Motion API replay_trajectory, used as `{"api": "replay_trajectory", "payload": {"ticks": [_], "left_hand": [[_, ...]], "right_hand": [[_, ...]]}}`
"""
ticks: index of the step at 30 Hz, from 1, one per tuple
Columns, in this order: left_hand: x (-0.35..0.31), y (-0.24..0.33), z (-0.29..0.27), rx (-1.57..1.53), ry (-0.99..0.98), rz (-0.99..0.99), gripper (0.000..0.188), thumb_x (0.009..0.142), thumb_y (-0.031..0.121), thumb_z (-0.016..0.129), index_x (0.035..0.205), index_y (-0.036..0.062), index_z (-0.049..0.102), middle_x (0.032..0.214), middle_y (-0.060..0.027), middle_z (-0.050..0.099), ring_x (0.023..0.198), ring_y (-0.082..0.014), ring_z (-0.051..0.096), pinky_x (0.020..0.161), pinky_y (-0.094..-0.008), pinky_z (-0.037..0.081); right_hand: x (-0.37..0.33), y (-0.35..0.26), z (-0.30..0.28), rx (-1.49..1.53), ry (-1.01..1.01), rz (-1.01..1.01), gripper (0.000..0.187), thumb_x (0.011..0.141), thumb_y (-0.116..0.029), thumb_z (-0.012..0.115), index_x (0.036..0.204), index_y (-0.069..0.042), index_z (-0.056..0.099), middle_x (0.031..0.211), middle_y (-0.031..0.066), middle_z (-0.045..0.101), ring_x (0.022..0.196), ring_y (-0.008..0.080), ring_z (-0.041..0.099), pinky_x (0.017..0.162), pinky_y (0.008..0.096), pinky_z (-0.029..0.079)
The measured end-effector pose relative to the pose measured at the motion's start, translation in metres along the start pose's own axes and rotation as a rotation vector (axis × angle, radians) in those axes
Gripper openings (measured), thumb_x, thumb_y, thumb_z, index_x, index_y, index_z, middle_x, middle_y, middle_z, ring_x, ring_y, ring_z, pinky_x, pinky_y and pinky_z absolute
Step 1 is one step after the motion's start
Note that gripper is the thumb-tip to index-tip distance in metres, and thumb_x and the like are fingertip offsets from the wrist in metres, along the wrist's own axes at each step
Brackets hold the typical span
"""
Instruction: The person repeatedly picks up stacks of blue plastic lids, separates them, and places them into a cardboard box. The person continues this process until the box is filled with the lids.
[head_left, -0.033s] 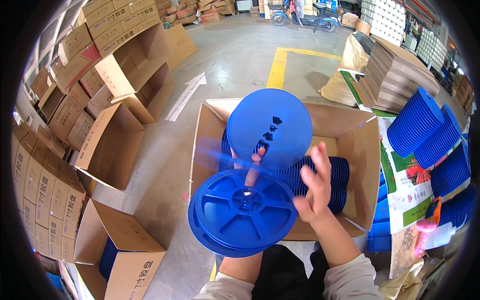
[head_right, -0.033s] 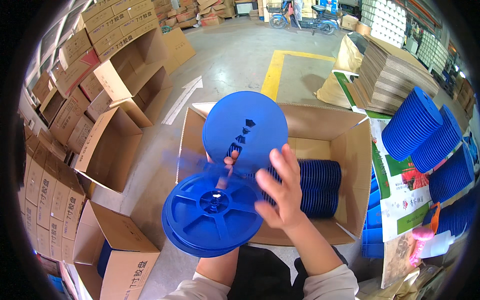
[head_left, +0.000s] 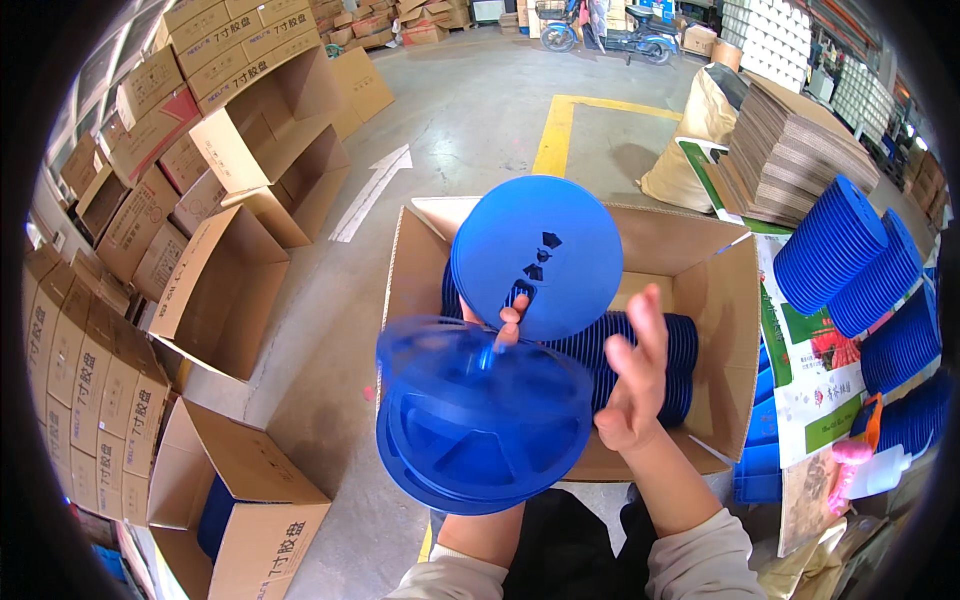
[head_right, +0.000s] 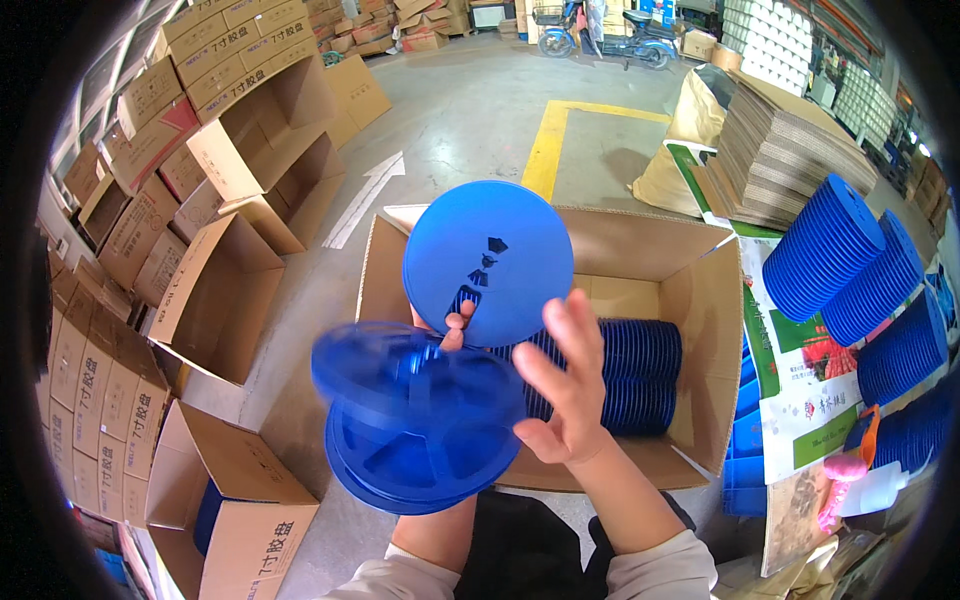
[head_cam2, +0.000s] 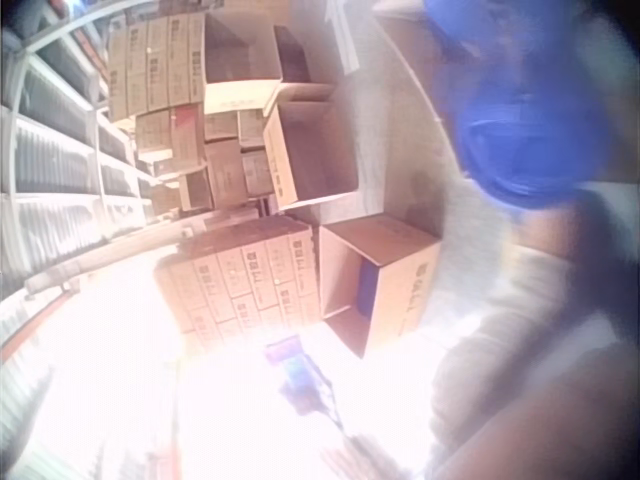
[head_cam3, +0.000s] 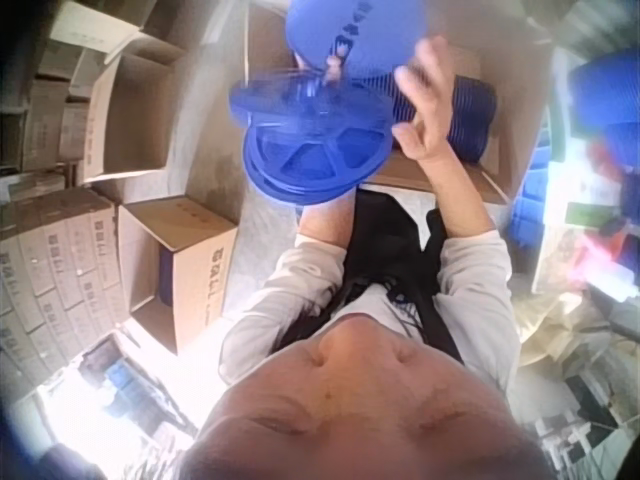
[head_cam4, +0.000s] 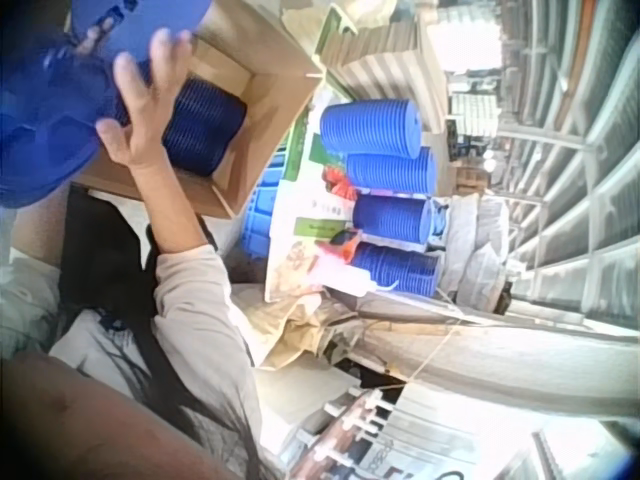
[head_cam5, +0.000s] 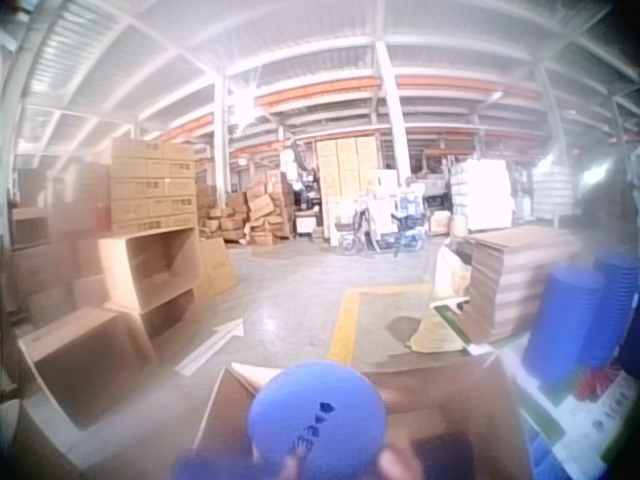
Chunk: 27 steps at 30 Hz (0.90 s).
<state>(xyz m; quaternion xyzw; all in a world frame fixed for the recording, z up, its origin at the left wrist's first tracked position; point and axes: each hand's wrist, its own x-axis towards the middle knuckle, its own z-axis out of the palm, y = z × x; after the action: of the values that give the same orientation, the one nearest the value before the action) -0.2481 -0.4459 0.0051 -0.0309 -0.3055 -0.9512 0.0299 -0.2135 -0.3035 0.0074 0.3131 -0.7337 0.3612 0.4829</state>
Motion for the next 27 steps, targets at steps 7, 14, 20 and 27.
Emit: {"api": "replay_trajectory", "payload": {"ticks": [7, 14, 20, 27], "left_hand": [[-0.003, 0.000, -0.005, -0.030, -0.048, 0.088, 0.041, 0.093, 0.013, 0.063, 0.130, 0.0053, 0.047, 0.118, -0.0106, 0.059, 0.111, -0.0218, 0.058, 0.099, -0.0356, 0.048], [-0.003, -0.003, 0.008, -0.150, -0.194, 0.004, 0.040, 0.093, 0.013, 0.063, 0.129, 0.0047, 0.048, 0.115, -0.0102, 0.059, 0.110, -0.0220, 0.058, 0.098, -0.0360, 0.049], [-0.014, -0.009, -0.007, -0.138, -0.244, 0.046, 0.040, 0.092, 0.013, 0.064, 0.128, 0.0043, 0.048, 0.113, -0.0099, 0.060, 0.109, -0.0221, 0.058, 0.097, -0.0363, 0.049], [-0.014, -0.008, -0.003, -0.178, -0.267, 0.013, 0.038, 0.092, 0.014, 0.064, 0.126, 0.0039, 0.049, 0.111, -0.0096, 0.061, 0.107, -0.0221, 0.059, 0.096, -0.0365, 0.050]], "right_hand": [[-0.006, 0.024, 0.014, 0.163, 0.213, 0.683, 0.081, 0.089, -0.028, 0.066, 0.150, 0.001, 0.022, 0.156, 0.0231, 0.018, 0.144, 0.0363, 0.024, 0.116, 0.0452, 0.020], [-0.010, -0.004, 0.011, -0.026, 0.125, 0.398, 0.074, 0.088, -0.029, 0.067, 0.148, -0.005, 0.032, 0.152, 0.0241, 0.031, 0.140, 0.0423, 0.031, 0.113, 0.0495, 0.026], [-0.002, 0.000, 0.003, 0.039, 0.274, 0.328, 0.076, 0.092, -0.044, 0.058, 0.150, -0.006, 0.028, 0.156, 0.0232, 0.021, 0.145, 0.0371, 0.020, 0.117, 0.0485, 0.015], [-0.006, 0.020, 0.005, 0.205, 0.260, 0.675, 0.075, 0.092, -0.016, 0.063, 0.151, -0.001, 0.021, 0.157, 0.0202, 0.016, 0.142, 0.0299, 0.027, 0.114, 0.0411, 0.026]]}}
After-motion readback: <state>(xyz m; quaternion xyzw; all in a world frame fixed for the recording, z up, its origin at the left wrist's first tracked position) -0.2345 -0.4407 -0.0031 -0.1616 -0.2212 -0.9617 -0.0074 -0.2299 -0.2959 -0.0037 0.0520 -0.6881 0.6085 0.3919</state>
